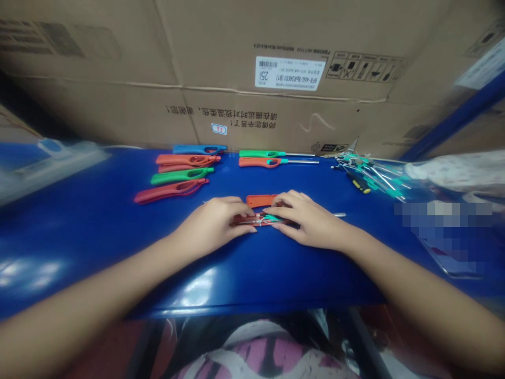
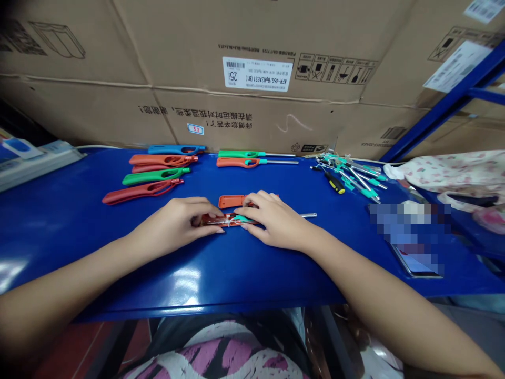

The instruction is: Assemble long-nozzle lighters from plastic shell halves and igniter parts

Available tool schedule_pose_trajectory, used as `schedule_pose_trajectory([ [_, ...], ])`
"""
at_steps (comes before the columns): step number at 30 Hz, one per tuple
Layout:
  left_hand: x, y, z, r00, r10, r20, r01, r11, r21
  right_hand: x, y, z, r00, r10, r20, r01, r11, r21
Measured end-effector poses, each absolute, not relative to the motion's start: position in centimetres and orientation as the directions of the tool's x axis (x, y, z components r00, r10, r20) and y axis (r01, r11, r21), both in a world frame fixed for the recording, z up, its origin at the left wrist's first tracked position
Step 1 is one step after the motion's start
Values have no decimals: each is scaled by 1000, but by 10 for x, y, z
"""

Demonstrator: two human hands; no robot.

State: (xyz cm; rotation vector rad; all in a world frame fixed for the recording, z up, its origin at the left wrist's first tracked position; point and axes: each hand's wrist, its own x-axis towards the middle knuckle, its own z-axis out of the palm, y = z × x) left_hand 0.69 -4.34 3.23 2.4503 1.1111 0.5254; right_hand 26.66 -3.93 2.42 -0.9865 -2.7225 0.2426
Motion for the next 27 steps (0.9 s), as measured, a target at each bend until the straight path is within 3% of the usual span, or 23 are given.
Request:
schedule_pose_trajectory([
  [12, 7, -43, 33, 628, 765, 143, 620, -603, 503, 267, -36, 22, -736, 645, 204, 599, 761, -248],
  [27, 9, -45, 38, 607, 784, 129, 624, -571, 534, 266, -36, 22, -715, 646, 269, 524, 749, -407],
])
